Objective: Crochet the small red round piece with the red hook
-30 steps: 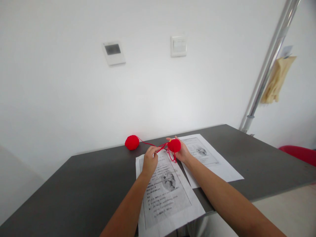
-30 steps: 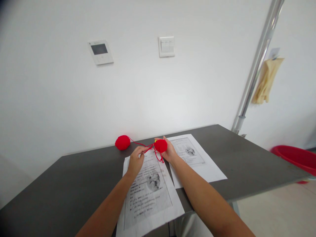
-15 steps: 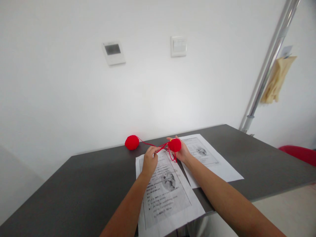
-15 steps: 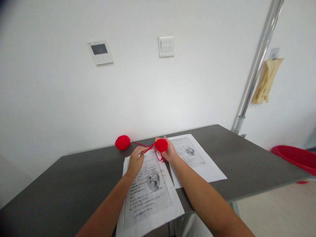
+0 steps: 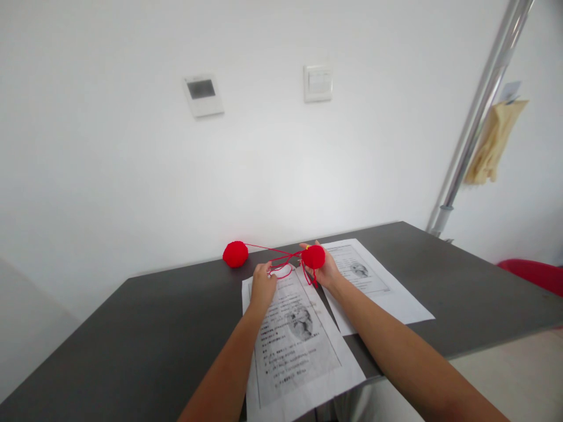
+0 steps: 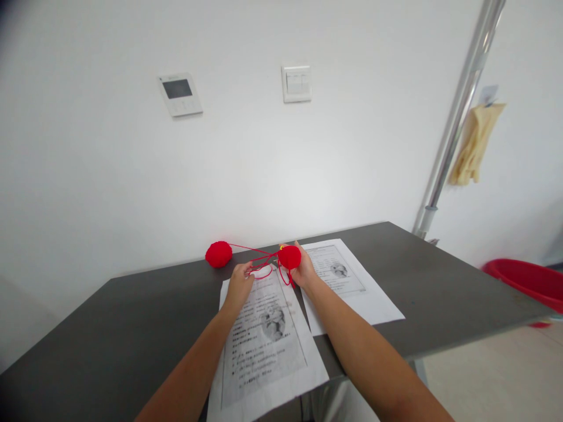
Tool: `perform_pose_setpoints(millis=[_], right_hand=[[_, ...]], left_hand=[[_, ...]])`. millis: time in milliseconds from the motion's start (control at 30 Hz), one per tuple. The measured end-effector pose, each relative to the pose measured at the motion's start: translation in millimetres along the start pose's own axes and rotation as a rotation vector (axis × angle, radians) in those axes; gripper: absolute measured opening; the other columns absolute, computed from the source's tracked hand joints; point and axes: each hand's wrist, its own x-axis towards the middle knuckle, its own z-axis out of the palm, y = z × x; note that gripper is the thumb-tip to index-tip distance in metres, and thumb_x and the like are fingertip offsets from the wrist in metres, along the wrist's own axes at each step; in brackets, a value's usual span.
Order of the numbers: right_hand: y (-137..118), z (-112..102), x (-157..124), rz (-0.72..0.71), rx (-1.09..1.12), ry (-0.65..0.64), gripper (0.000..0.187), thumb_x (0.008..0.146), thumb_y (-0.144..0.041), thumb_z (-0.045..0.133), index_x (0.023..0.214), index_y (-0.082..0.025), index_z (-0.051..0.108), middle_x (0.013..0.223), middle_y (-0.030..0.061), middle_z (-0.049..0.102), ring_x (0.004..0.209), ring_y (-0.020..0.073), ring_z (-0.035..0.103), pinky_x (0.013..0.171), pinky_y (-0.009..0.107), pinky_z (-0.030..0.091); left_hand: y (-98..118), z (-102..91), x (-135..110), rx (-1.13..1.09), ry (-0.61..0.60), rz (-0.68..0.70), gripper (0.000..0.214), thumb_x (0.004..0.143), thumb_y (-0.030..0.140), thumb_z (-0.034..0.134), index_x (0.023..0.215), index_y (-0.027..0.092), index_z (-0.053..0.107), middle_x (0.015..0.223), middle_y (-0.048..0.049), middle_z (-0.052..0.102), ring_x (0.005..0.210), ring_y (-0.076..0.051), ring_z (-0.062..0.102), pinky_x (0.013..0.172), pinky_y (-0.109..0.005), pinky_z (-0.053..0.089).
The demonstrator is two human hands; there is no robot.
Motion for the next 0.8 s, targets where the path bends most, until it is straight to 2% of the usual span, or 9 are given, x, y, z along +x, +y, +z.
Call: perform_pose_setpoints(millis=[167,333,500,667,800], right_hand=[[0.7,-1.4,0.9,-0.010,-0.009,0.012,0.032,0.095,-0.035,0.036,0.099,-0.016,0.062,0.065,0.0025,0.069,0.052,0.0145,0.066,0.039,0.022,0.051],[0.0,-4.7,2.4,-0.036,0.019,-0.013,0.030,0.093,-0.038,0.044,0.098,-0.014,0.062,0.064,0.0035,0.069,0.053,0.0154,0.067,0.040,0.022,0.052],[-2.6,-4.0,0.7,-0.066,0.061,-0.003,0.030,0.093,-0.037,0.043,0.098,-0.015,0.062,0.063,0.0025,0.070,0.051,0.0154,0.067,0.039,0.023,0.053],[-7.1,-1.7,-1.7,-0.094,0.101,0.031,0.034,0.095,-0.035,0.037,0.104,-0.014,0.062,0.064,0.0033,0.070,0.051,0.0152,0.066,0.038,0.022,0.053],[-11.4,-2.1,-1.8,-0.144,0.114,0.009,0.031,0.093,-0.034,0.041,0.108,-0.016,0.062,0.064,0.0027,0.071,0.052,0.0149,0.066,0.040,0.021,0.052]], left_hand=[[-9.5,-1.3,6.7,0.001,0.066,-0.111,0.041,0.067,0.007,0.052,0.107,0.011,0.062,0.110,-0.0136,0.060,0.106,-0.024,0.057,0.096,-0.035,0.043],[-14.7,-5.8,11.0,0.001,0.116,-0.163,0.040,0.066,0.008,0.055,0.104,0.016,0.063,0.104,-0.0102,0.063,0.103,-0.023,0.059,0.096,-0.036,0.042],[-19.1,-9.2,14.9,-0.017,0.149,-0.193,0.038,0.068,0.010,0.057,0.105,0.015,0.062,0.107,-0.0123,0.062,0.102,-0.023,0.060,0.095,-0.035,0.043],[-24.4,-13.3,20.6,-0.082,0.176,-0.287,0.037,0.069,0.009,0.059,0.105,0.011,0.062,0.110,-0.0149,0.061,0.100,-0.022,0.061,0.093,-0.033,0.044],[-31.4,-16.3,25.2,-0.101,0.187,-0.308,0.036,0.069,0.009,0.059,0.104,0.009,0.062,0.108,-0.0158,0.062,0.099,-0.022,0.062,0.091,-0.034,0.045]])
